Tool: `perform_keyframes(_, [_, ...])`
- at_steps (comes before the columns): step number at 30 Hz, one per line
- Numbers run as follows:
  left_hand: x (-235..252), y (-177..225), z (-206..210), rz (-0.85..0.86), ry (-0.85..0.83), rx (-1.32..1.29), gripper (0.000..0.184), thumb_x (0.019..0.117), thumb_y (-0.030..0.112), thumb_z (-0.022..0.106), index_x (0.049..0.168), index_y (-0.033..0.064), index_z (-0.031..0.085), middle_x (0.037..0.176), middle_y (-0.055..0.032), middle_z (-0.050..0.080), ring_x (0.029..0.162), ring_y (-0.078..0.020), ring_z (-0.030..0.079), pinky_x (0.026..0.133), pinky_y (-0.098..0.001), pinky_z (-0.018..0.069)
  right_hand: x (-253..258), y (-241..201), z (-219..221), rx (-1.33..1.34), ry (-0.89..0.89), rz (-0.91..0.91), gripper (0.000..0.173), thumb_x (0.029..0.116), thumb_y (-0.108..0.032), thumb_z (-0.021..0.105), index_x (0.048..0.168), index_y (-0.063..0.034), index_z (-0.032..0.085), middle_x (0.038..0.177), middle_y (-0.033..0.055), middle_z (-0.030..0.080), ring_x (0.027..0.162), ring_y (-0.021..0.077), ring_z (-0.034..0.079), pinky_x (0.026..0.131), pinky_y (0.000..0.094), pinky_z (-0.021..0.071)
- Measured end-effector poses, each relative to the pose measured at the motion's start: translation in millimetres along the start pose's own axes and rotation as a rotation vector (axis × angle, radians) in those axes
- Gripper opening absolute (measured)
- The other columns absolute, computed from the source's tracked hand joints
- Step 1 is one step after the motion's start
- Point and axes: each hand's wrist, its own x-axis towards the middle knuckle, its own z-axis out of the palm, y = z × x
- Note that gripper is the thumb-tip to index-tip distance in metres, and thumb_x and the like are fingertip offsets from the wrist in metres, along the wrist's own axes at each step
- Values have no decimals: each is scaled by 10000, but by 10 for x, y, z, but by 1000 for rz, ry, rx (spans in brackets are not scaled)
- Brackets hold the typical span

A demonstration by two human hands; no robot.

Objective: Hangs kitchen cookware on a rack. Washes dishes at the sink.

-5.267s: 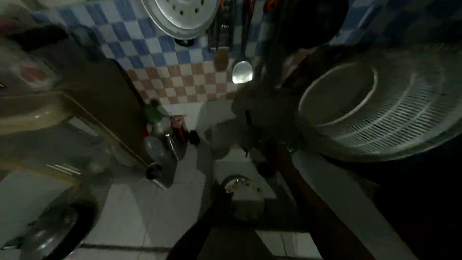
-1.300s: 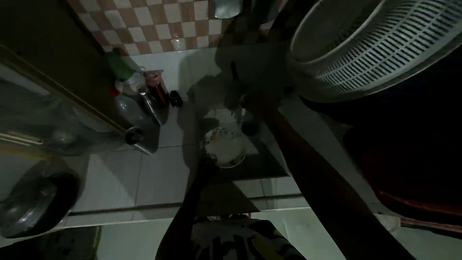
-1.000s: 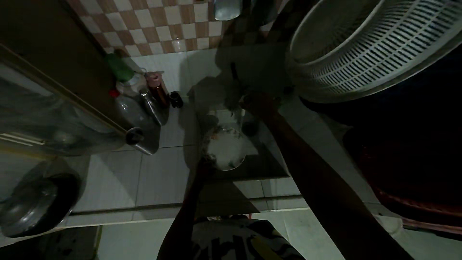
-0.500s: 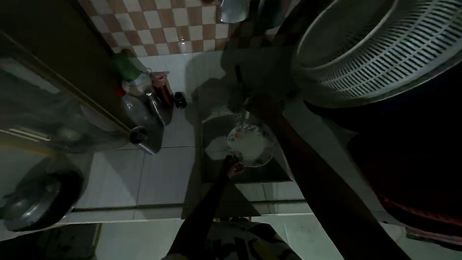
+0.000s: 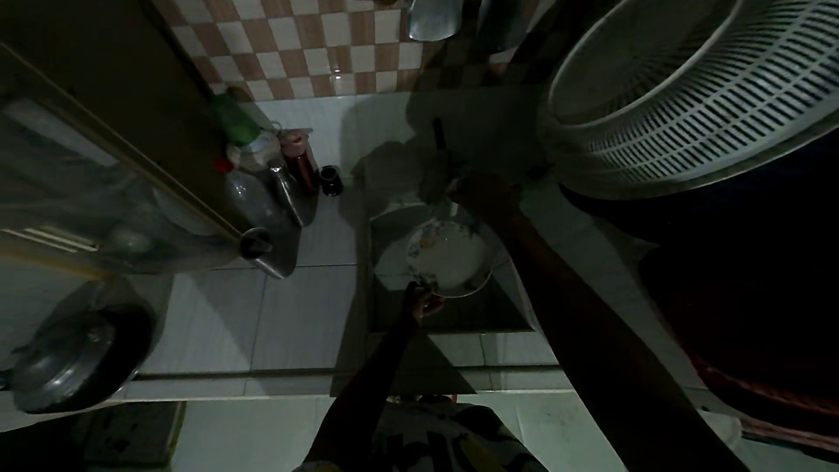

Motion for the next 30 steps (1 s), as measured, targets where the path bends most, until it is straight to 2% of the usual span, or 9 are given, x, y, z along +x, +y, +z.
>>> perform_keyframes(2, [-84,32,3,1,12,30,460,1043,139,581,1457,117,380,1202,-212,644,919,-263,712,797,-370,601,-24,-17,-13,5,11,0,526,988,-496,630,1345,-110,634,1303,213,654,1219,433,614,968,686,468])
perform_keyframes(6, [10,-60,-79,26,5,26,437,1040,136,588,1434,106,402,1160,-205,659,908,-269,716,797,-382,606,-20,-12,-7,-35,3,6,608,985,-542,608,1428,-128,575,1337,219,635,1237,441,600,960,694,465])
perform_keyframes(13, [-35,-62,-84,43,-13,28,457,1030,82,584,1442,93,388,1168,-219,647,922,-287,707,794,-415,605,-2,2,4,-25,6,-13,586,995,-511,607,1443,-135,567,1375,203,619,1275,435,577,996,682,450])
perform_keyframes(16, [33,-25,13,17,19,45,458,1026,76,584,1440,87,389,1183,-211,643,922,-291,708,750,-425,611,15,34,23,1,26,-26,583,984,-516,624,1397,-106,595,1297,231,653,1204,454,618,958,693,475])
perform_keyframes(20, [206,-83,59,57,-78,46,440,1033,114,573,1433,87,393,1197,-215,653,948,-316,719,773,-435,614,13,34,11,32,19,-22,606,974,-519,642,1452,-153,567,1316,218,650,1214,445,615,970,696,470])
perform_keyframes(23, [233,-38,114,38,-121,67,430,1053,135,549,1440,88,368,1237,-216,637,988,-316,714,816,-432,610,23,9,14,1,7,-16,568,974,-506,646,1382,-115,602,1271,223,661,1176,444,631,931,687,489])
perform_keyframes(25, [256,-41,124,25,-112,62,459,1046,127,561,1454,80,357,1217,-223,639,960,-304,717,817,-424,610,36,1,14,-25,10,-14,545,976,-503,642,1344,-103,620,1245,224,670,1151,446,641,906,683,501])
perform_keyframes(28, [289,-98,68,6,-101,40,485,1036,64,554,1461,68,320,1177,-222,634,923,-284,715,822,-410,612,7,-7,-1,-38,1,-19,566,990,-524,609,1335,-75,618,1287,231,646,1192,445,619,941,679,484])
perform_keyframes(30, [315,-158,-15,0,-72,28,514,1030,46,553,1481,81,309,1212,-215,607,934,-277,691,812,-403,596,-8,-18,-6,-58,-5,-18,576,1000,-527,591,1352,-72,608,1312,237,636,1216,448,609,959,681,473])
